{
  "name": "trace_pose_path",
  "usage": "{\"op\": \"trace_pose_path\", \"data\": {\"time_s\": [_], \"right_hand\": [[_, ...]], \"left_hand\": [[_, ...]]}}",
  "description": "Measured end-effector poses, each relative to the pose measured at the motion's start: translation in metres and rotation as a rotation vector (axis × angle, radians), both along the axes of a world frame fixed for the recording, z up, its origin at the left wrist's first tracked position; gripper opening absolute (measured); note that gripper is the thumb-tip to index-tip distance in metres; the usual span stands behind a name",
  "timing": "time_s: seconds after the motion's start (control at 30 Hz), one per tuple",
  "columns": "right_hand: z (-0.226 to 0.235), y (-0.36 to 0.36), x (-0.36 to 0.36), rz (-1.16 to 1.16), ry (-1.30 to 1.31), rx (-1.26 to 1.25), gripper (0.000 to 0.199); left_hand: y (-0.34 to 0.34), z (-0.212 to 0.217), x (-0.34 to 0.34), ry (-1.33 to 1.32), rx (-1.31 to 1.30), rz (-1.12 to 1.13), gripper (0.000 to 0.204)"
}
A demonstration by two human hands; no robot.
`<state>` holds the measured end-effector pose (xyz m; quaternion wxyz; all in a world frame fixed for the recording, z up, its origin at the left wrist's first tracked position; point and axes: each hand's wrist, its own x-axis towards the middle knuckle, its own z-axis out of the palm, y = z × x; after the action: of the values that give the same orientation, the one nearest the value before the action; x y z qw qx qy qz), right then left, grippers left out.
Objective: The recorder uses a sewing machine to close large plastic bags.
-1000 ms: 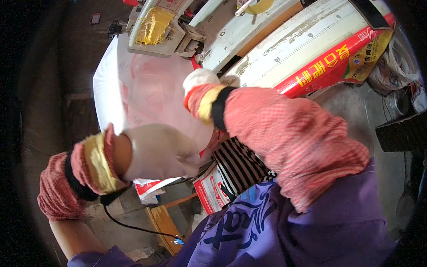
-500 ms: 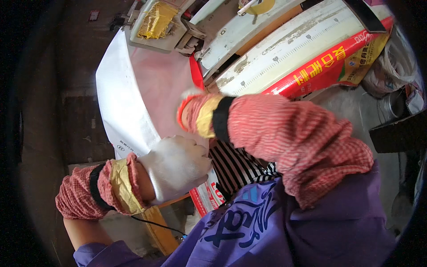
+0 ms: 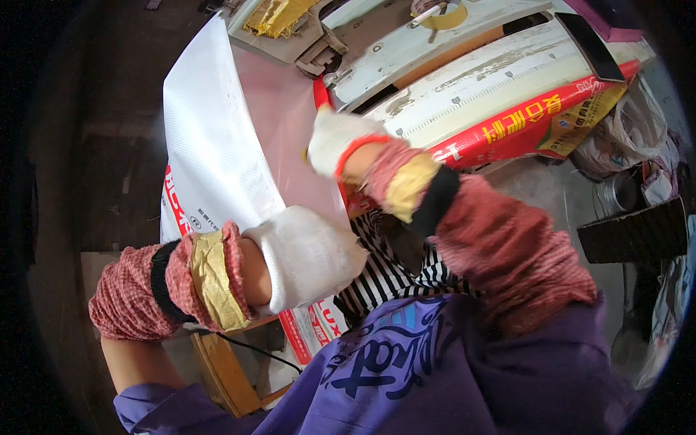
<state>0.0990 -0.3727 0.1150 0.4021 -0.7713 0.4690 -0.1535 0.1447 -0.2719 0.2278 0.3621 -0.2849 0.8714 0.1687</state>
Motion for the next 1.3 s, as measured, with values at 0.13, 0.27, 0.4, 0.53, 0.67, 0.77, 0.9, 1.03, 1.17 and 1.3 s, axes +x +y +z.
{"op": "trace_pose_path", "data": {"time_s": [0.13,0.27,0.4,0.53,0.67,0.77,0.9,1.03,1.17,1.3], "right_hand": [[0.015,0.013,0.009,0.096,0.322,-0.114,0.037],[0.001,0.007,0.015,0.114,0.372,-0.308,0.025],[-0.014,-0.002,0.039,0.162,0.392,-0.524,0.015],[-0.039,-0.007,0.036,-0.014,0.519,-0.533,0.015],[-0.033,0.026,0.022,-0.337,0.334,-0.676,0.016],[-0.024,0.002,0.023,-0.381,0.175,-0.357,0.014],[0.003,-0.02,0.025,-0.147,0.245,-0.262,0.023],[-0.011,-0.061,0.017,0.026,0.095,-0.172,0.026],[-0.026,-0.048,0.03,0.009,-1.21,0.791,0.018],[-0.015,-0.047,0.039,-0.058,-0.603,0.212,0.039]], "left_hand": [[0.002,0.006,-0.016,0.04,-0.173,-0.075,0.01],[-0.007,0.01,-0.015,0.211,-0.196,-0.178,0.012],[-0.039,0.042,0.015,0.366,-0.209,-0.365,0.015],[-0.078,0.074,0.012,0.005,-0.649,-0.354,0.013],[-0.015,0.05,0.002,-0.209,-0.201,-0.15,0.016],[-0.008,0.015,0.001,0.058,-0.267,-0.219,0.006],[-0.044,0.003,0.001,-0.075,-0.172,0.147,0.008],[-0.093,-0.021,0.035,-0.098,-0.411,0.114,0.01],[-0.135,-0.044,0.09,-0.044,-0.616,0.287,0.012],[-0.186,-0.072,0.137,0.411,-0.64,0.816,0.015]]}}
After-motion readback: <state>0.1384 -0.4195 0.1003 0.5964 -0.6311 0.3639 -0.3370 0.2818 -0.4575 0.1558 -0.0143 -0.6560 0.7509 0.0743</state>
